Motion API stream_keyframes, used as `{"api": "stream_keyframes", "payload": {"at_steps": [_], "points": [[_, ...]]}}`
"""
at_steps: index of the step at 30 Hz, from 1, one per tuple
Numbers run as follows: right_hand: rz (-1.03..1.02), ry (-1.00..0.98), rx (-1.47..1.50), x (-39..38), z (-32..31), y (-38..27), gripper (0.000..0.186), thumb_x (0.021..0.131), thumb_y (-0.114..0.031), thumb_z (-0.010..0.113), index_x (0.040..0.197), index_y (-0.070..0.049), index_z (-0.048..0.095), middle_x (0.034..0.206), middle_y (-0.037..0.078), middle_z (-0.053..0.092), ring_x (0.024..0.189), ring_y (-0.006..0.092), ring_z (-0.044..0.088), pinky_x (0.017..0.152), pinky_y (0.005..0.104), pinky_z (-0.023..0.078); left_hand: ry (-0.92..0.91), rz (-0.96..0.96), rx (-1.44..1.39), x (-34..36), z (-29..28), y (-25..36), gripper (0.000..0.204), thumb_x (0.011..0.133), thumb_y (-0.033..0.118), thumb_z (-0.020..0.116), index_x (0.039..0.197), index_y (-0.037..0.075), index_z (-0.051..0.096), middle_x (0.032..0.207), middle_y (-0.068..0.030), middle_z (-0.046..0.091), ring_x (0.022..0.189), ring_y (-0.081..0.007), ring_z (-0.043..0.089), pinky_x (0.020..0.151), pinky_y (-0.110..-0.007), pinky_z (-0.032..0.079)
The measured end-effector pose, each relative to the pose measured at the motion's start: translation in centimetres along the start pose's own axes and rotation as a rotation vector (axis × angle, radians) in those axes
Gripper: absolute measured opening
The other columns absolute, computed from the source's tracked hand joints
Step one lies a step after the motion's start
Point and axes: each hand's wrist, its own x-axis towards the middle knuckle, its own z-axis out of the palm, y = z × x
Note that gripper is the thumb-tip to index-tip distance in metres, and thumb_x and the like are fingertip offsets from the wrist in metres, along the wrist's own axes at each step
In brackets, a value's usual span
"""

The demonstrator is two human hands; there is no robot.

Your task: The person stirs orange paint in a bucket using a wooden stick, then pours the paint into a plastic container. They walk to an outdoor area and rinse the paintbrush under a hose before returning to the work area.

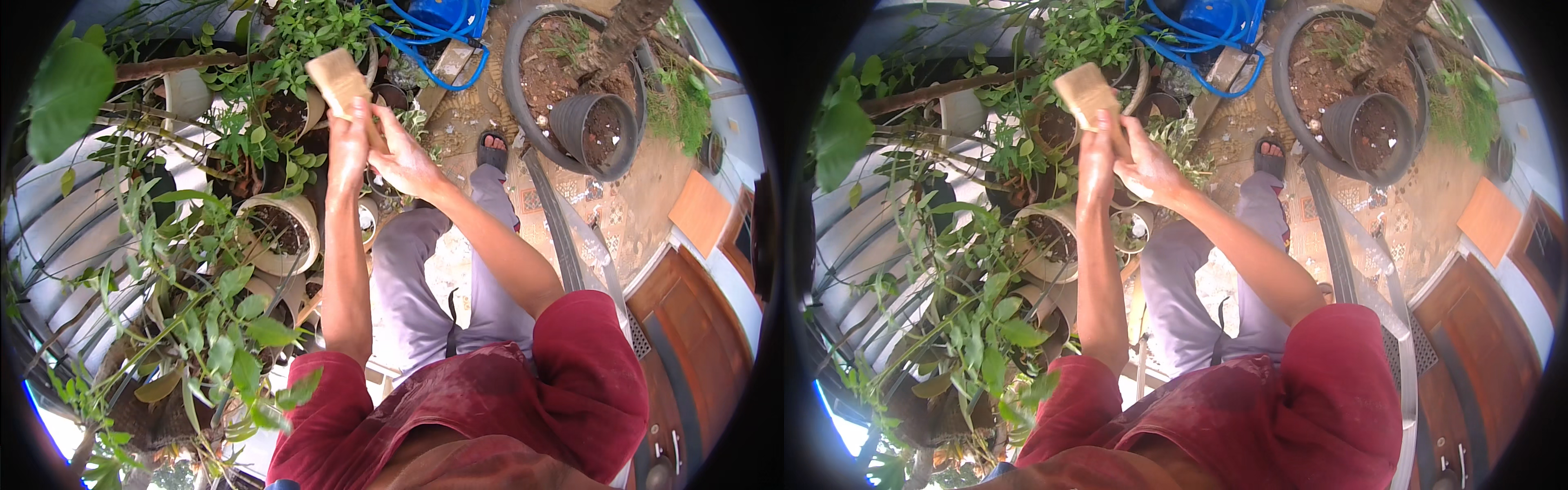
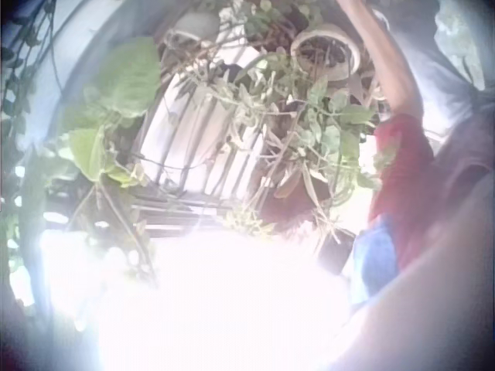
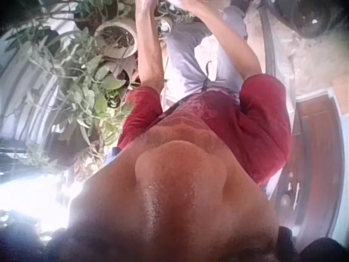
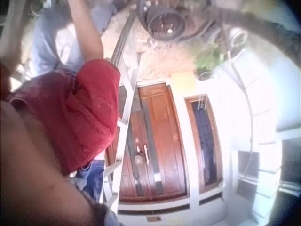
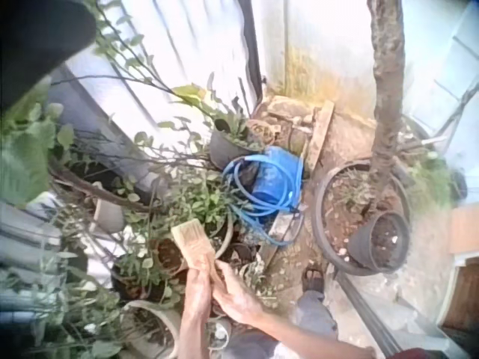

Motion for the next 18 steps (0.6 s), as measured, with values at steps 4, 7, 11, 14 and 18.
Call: {"api": "stream_keyframes", "payload": {"at_steps": [4,7,11,14,18], "points": [[0.123,0.132,-0.375,0.0,-2.5,-2.8,0.031,0.097,-0.015,0.055,0.123,-0.001,0.05,0.072,0.011,0.064,0.055,0.0251,0.061,0.05,0.0419,0.049,-0.145,0.146,0.148,-2.0,-0.5,-0.5,0.075,0.1,0.055,0.048,0.147,-0.003,0.038,0.149,-0.0216,0.035,0.137,-0.0311,0.039,0.112,-0.039,0.032],[-0.407,0.413,-0.565,0.0,-7.1,-12.1,0.02,0.101,-0.022,0.055,0.1,-0.002,0.059,0.067,0.004,0.055,0.055,0.0155,0.053,0.051,0.0334,0.044,-0.098,0.062,0.033,-5.1,-0.3,3.6,0.083,0.098,0.065,0.036,0.148,-0.001,0.037,0.148,-0.0256,0.04,0.141,-0.0347,0.035,0.114,-0.047,0.033],[-0.545,0.569,-0.088,-2.1,-7.1,-23.0,0.022,0.101,-0.024,0.052,0.094,-0.005,0.062,0.067,-0.001,0.053,0.057,0.0106,0.05,0.051,0.0252,0.041,0.024,-0.023,-0.163,-8.1,-1.8,4.1,0.073,0.103,0.058,0.034,0.142,-0.003,0.044,0.141,-0.0243,0.046,0.135,-0.0335,0.042,0.111,-0.047,0.037],[-0.456,0.568,-0.319,3.1,-6.4,-8.5,0.025,0.102,-0.024,0.048,0.088,-0.004,0.053,0.066,0.002,0.046,0.059,0.0185,0.047,0.054,0.0308,0.04,0.132,-0.028,-0.156,-12.1,-2.5,5.6,0.067,0.104,0.053,0.037,0.138,-0.004,0.048,0.138,-0.0234,0.05,0.131,-0.0318,0.047,0.109,-0.046,0.039],[-0.134,0.245,-0.729,-2.5,0.7,16.6,0.035,0.099,-0.034,0.05,0.098,-0.004,0.069,0.067,0.013,0.061,0.051,0.0241,0.056,0.049,0.0436,0.047,0.153,-0.204,-0.071,-15.6,-3.1,5.8,0.063,0.104,0.049,0.04,0.137,-0.004,0.05,0.138,-0.0197,0.053,0.128,-0.0305,0.05,0.108,-0.045,0.04]]}}
